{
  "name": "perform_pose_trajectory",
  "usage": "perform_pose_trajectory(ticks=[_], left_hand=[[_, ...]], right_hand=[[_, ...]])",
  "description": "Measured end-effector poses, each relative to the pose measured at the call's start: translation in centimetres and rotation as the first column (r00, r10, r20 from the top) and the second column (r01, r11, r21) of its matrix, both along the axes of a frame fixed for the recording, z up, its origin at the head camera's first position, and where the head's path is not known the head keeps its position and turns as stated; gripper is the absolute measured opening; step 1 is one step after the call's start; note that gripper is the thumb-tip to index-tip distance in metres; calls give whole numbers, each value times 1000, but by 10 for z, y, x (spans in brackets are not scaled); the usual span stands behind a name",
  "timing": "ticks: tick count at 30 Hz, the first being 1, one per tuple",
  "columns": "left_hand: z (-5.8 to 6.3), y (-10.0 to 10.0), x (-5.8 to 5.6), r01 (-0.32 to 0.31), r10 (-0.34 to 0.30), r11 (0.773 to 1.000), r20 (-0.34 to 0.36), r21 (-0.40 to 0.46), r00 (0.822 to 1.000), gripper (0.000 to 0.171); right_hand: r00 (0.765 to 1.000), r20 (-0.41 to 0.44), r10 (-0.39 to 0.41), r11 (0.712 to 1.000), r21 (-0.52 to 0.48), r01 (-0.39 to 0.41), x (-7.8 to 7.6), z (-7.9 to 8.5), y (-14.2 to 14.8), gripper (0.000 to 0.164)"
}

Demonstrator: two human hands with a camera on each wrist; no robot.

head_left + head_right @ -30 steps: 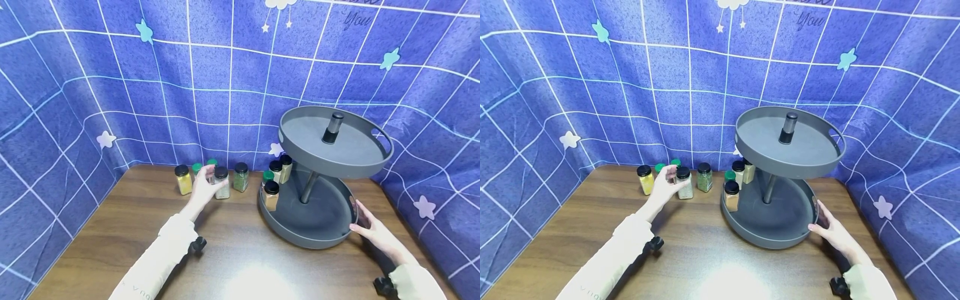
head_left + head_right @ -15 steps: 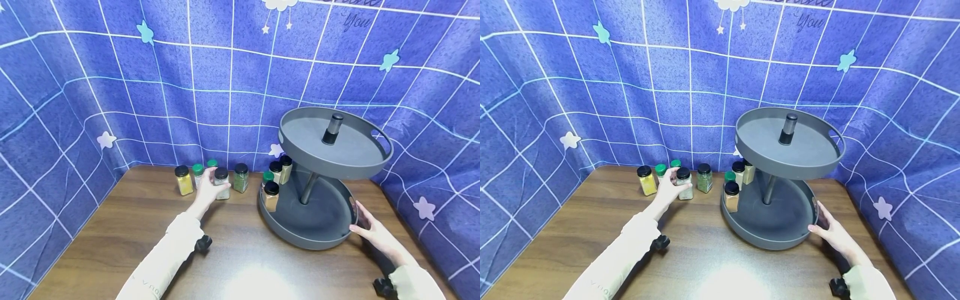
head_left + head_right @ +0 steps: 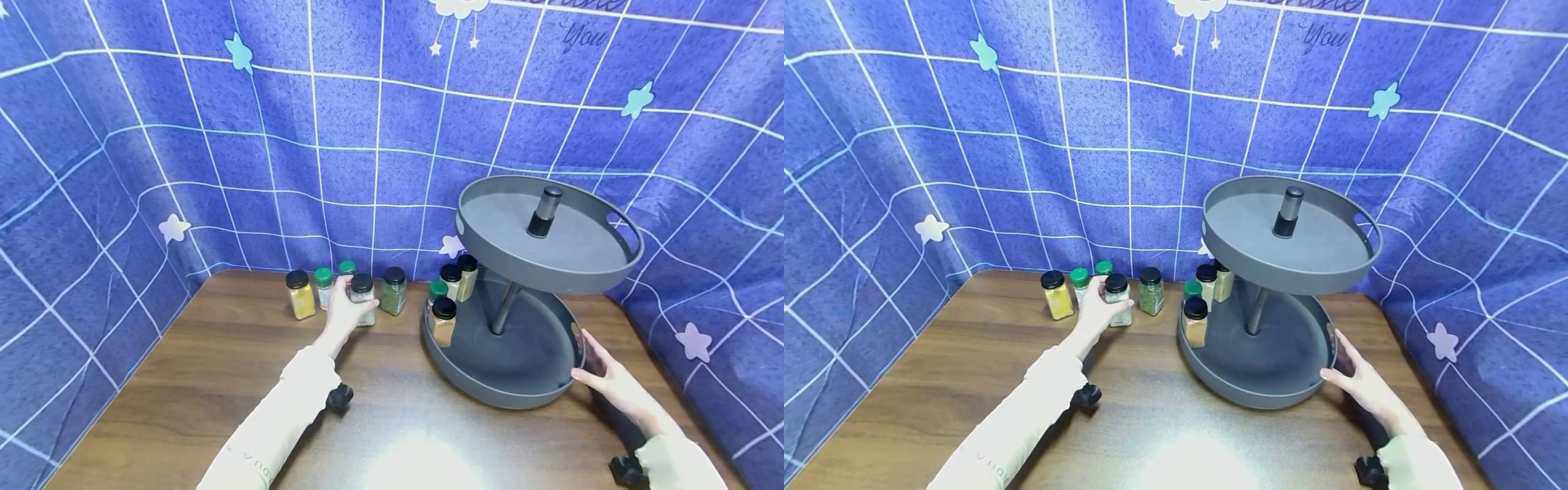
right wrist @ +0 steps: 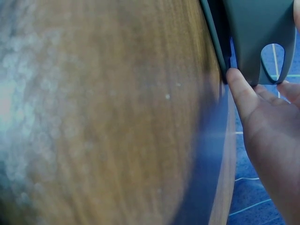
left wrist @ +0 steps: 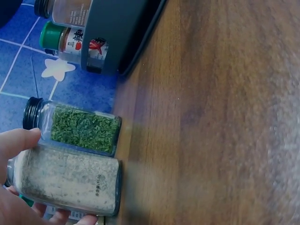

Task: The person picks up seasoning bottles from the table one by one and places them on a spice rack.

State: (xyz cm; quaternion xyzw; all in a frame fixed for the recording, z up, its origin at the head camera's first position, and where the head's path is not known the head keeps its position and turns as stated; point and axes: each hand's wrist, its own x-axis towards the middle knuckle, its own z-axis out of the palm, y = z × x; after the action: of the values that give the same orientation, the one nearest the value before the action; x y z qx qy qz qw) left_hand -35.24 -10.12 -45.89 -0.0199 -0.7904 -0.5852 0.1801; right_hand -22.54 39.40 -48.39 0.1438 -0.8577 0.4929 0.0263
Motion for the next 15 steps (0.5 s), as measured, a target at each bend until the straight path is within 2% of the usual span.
perform_pose_trajectory(ticks=[15], left_hand=[[0,-1,-1,-12,12,1000,6,2,1000,59]], right_hand=[[1000,11,1,1000,-5,0,0,0,2,78]])
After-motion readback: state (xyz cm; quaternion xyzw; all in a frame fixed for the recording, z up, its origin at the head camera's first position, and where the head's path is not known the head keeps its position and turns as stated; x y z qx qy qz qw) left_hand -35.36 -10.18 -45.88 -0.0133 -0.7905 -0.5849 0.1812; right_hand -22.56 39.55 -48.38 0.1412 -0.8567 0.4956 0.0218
